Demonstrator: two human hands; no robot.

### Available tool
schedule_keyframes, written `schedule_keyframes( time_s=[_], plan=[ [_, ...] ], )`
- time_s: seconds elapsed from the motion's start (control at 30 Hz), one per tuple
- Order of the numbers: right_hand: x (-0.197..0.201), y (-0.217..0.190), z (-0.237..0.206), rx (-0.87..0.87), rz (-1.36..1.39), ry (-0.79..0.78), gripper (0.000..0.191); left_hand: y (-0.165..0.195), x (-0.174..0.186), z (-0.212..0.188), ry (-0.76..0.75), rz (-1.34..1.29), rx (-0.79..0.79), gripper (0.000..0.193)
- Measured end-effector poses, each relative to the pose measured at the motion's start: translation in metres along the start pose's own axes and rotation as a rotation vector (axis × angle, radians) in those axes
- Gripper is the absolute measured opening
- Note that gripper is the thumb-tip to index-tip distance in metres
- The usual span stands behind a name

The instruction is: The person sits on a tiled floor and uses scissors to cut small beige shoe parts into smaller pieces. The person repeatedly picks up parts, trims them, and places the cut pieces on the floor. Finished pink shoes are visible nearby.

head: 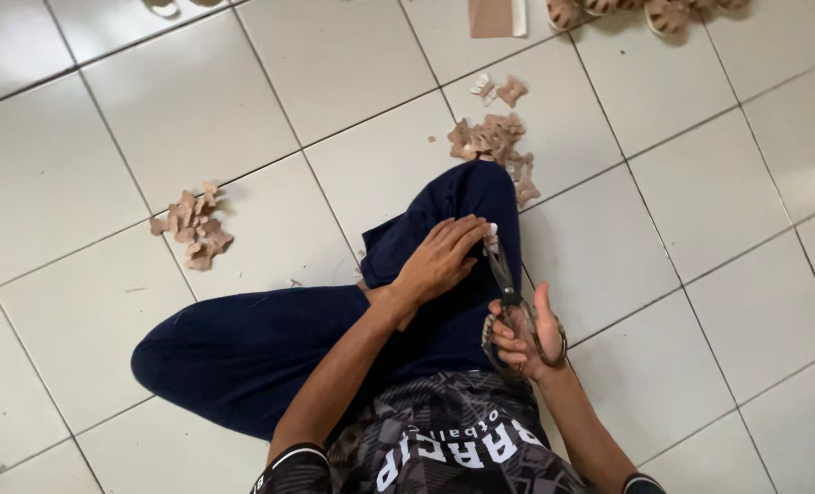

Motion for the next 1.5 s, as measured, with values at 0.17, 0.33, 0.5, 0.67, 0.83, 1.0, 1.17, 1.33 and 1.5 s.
schedule_keyframes(
  time_s=[0.17,0.33,0.5,0.67,0.83,1.0,1.17,1.33,1.5],
  plan=[
    [-0.004,-0.002,-0.003,-0.016,0.226,-0.129,0.099,-0.004,-0.018,0.021,0.009,0.032,-0.077,0.047],
    [-0.03,-0.009,-0.017,0.015,0.128,-0.125,0.108,0.003,-0.014,0.022,0.053,0.013,-0.139,0.035],
    [-0.064,-0.016,-0.032,0.065,0.127,-0.447,0.108,0.034,0.01,0.016,0.219,-0.537,0.516,0.021],
    [-0.085,-0.032,-0.016,0.668,-1.212,-0.03,0.068,0.057,0.054,0.012,0.199,-1.187,0.739,0.028],
    [-0.1,-0.024,-0.004,0.635,-1.542,0.068,0.04,0.077,0.084,0.007,0.214,-1.261,0.893,0.025],
    [-0.11,-0.021,-0.007,0.557,-1.487,-0.067,0.044,0.085,0.093,0.004,0.254,-1.298,0.842,0.023],
    [-0.116,-0.018,-0.01,0.51,-1.539,-0.07,0.044,0.087,0.094,0.001,0.249,-1.21,0.794,0.018],
    [-0.118,-0.019,-0.011,0.478,-1.558,-0.078,0.042,0.089,0.095,0.001,0.282,-1.208,0.796,0.018],
    [-0.118,-0.015,-0.009,0.448,-1.496,-0.088,0.044,0.092,0.097,0.0,0.326,-1.131,0.788,0.016]
  ],
)
Point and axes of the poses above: each hand's wrist, its own z-axis towards the middle knuckle, its own x-axis out of the back of the hand, y = z × x, the point moved 1 cm from there along z, towards the middle knuckle, and after that the axes turned 11 degrees about x, right-handed, at the moved point
